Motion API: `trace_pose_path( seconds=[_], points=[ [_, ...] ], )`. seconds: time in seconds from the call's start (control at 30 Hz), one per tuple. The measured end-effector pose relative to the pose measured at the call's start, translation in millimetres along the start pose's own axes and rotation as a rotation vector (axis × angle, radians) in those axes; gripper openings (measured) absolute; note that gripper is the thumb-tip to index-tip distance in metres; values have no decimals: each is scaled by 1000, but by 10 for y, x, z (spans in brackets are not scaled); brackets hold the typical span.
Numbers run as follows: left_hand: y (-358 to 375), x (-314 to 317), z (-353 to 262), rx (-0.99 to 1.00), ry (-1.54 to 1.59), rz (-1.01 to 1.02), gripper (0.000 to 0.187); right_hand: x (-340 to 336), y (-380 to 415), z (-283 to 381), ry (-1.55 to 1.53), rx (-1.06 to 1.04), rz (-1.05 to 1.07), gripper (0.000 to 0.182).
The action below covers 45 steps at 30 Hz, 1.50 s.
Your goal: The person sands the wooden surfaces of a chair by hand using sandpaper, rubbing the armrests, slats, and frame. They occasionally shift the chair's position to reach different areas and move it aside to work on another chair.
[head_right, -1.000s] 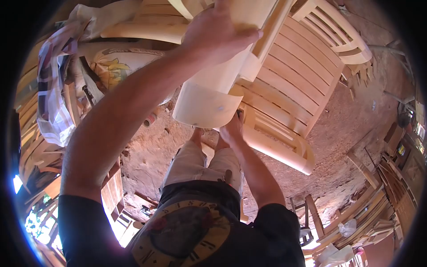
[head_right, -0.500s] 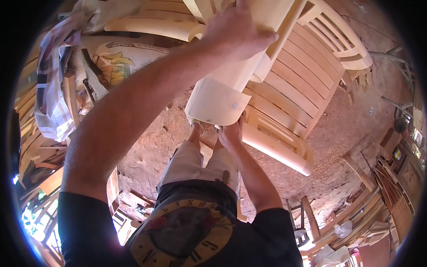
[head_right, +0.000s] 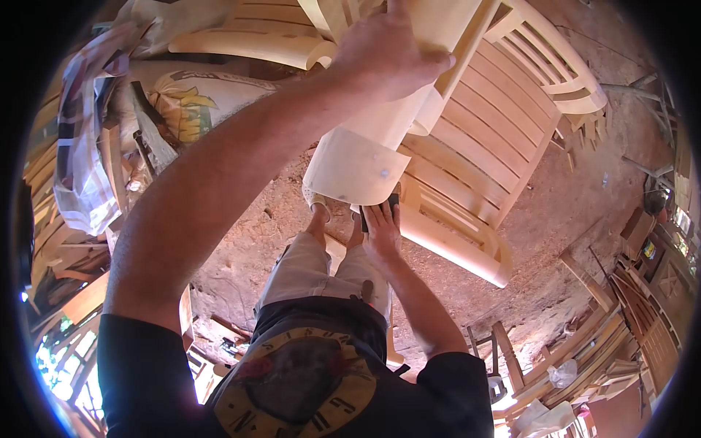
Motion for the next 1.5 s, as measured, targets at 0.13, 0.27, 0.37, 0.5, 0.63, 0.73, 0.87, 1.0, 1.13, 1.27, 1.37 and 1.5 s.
trace_pose_path(
  seconds=[0.13,0.27,0.37,0.5,0.63,0.73,0.87,1.0,1.13,1.27,1.37,1.5],
  points=[
    [-1,-9,-13,-8,-5,17,96,101,-206,-83,-3,126,68,53],
    [8,19,-6,21,-25,-20,96,90,-230,-167,-80,9,193,51],
    [-3,6,-2,-2,-20,12,96,6,-373,-352,-159,232,260,49],
    [16,-5,-22,4,-32,-11,97,-115,-347,25,-103,30,110,40],
    [31,6,-19,-29,1,49,96,23,-420,-384,-234,255,248,41],
    [6,11,-21,-34,-31,36,98,-33,-311,227,-60,-129,78,39],
    [-17,19,2,-55,-19,81,100,111,-401,-326,-239,226,231,45],
    [-27,69,10,-104,30,127,99,39,-262,29,-86,-81,77,42],
    [25,17,-18,-42,1,49,100,-60,-463,-370,-232,199,244,47],
    [6,9,-34,-59,43,65,99,-7,-294,65,-52,-133,77,42],
    [13,-18,-75,-96,95,151,98,-65,-468,-378,-315,212,278,51],
    [13,-11,-59,-91,81,115,98,-3,-308,16,-115,-36,131,49]
  ],
)
Point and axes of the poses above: each hand's wrist, its own y-axis away from the middle knuckle, its own x-axis out of the palm, z = x × y, the point moved 7 cm from there along -y, towards the middle knuckle, and after that the axes turned 3 degrees about x, right-handed, at the moved point
